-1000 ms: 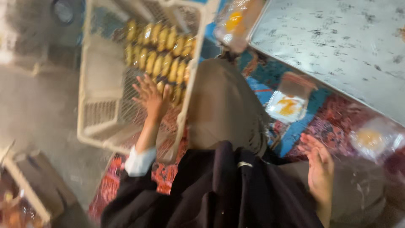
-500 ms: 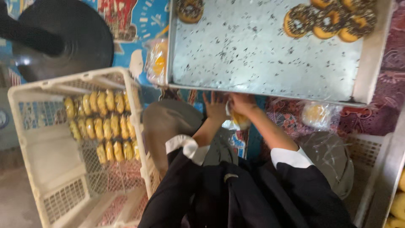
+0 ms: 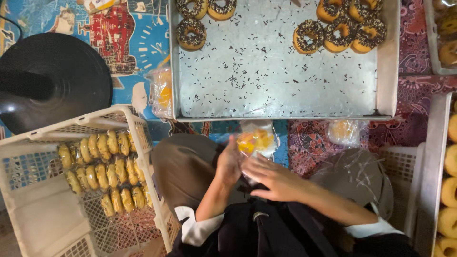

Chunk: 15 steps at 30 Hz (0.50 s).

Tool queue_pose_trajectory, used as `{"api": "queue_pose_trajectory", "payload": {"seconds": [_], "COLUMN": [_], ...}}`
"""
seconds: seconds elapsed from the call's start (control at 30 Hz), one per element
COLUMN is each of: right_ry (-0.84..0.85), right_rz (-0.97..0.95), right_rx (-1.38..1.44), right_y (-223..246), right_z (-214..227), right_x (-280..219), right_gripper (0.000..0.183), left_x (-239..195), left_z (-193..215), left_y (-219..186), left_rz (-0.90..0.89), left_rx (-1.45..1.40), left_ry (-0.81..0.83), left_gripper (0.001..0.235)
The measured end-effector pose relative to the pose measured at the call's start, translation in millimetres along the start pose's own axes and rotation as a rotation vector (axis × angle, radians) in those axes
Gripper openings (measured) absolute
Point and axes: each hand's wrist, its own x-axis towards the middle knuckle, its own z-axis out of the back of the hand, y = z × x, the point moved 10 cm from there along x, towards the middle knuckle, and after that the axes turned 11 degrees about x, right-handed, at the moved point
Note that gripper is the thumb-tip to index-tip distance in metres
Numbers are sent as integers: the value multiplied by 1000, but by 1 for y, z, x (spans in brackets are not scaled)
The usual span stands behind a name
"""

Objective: The person picks donuts from a metal tray and places them into small plastic bags. The person then places the packaged donuts into a white plastic crate.

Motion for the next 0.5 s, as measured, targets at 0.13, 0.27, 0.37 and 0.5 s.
{"api": "queue_pose_trajectory", "payload": {"seconds": [0.13, 0.27, 0.37, 0.5], "right_ry": [-344, -284, -275, -415], "right_rz": [-328, -300, -280, -268], "right_rx": [134, -451, -496, 262], "right_y": [-124, -262, -266, -143], "right_z": [132, 195, 199, 171], "right_x": [24, 63, 83, 48], "right_gripper": [42, 121, 118, 133], "left_x": [-27, -47, -41, -41], "left_z": [-10, -35, -74, -90], "left_y": [-55, -73, -90, -109], "left_rz": [-71, -82, -212, -329], "left_rx": [-40, 35, 37, -9], "left_ry": [-150, -304, -150, -99], "left_gripper": [64, 60, 59, 59]}}
